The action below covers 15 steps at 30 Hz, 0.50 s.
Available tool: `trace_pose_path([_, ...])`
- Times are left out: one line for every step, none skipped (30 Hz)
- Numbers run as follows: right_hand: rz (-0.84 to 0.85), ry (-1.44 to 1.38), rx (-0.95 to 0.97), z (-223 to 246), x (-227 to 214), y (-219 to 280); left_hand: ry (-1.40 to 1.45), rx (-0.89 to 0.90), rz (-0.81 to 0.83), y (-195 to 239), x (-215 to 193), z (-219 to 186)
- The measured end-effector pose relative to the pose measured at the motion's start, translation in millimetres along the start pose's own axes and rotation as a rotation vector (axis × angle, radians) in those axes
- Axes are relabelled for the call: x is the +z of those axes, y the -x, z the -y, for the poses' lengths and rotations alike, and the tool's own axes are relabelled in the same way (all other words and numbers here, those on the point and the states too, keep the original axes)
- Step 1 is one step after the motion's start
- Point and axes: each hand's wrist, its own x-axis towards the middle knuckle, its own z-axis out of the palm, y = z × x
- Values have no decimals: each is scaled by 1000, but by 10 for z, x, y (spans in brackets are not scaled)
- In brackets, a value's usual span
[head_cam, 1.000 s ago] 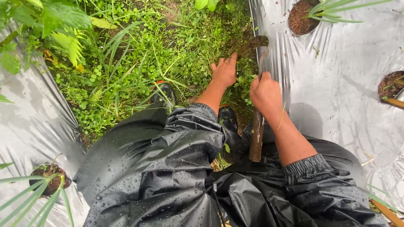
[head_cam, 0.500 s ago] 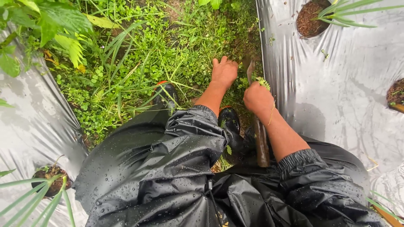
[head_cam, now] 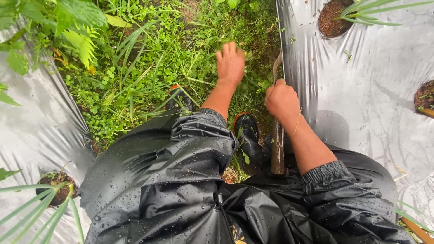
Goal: Using a hand sickle to remove weeds from a narrow path between plastic-covered plant beds in a field.
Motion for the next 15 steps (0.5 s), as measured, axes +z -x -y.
trace_pose_path([-1, 0, 1, 60, -70, 3, 0, 1, 0, -13, -97, -74])
trace_pose_path([11, -15, 19, 125, -142, -3, -3, 65, 63, -36, -197, -143])
trace_pose_path([24, -29, 37, 190, -213, -18, -6, 129, 125, -66, -297, -211])
trace_pose_path([24, -29, 38, 154, -151, -47, -5, 129, 126, -87, -250, -273])
trace_pose_path([0, 32, 45, 118, -84, -84, 94, 77, 206, -114, -199, -332])
trace_pose_path([-21, 95, 56, 74, -15, -98, 195, 25, 290, -123, -137, -401])
trace_pose_path([-17, 97, 60, 100, -17, -110, 197, 26, 295, -138, -25, -403])
trace_pose_path([-25, 92, 52, 118, -28, -133, 192, -19, 304, -160, 85, -412])
trace_pose_path([-33, 86, 45, 139, -39, -157, 187, -65, 314, -181, 193, -420])
trace_pose_path([-29, 89, 42, 146, -15, -196, 191, -69, 316, -205, 193, -414])
trace_pose_path([-34, 89, 40, 150, 7, -235, 164, -94, 335, -229, 194, -409])
trace_pose_path([-38, 87, 44, 135, 30, -251, 135, -112, 358, -241, 203, -429])
trace_pose_path([-34, 89, 49, 120, 65, -285, 137, -110, 364, -290, 265, -422])
trace_pose_path([-48, 104, 40, 113, 102, -314, 105, -113, 344, -333, 325, -406])
trace_pose_path([-63, 118, 31, 107, 140, -340, 73, -115, 324, -373, 384, -390])
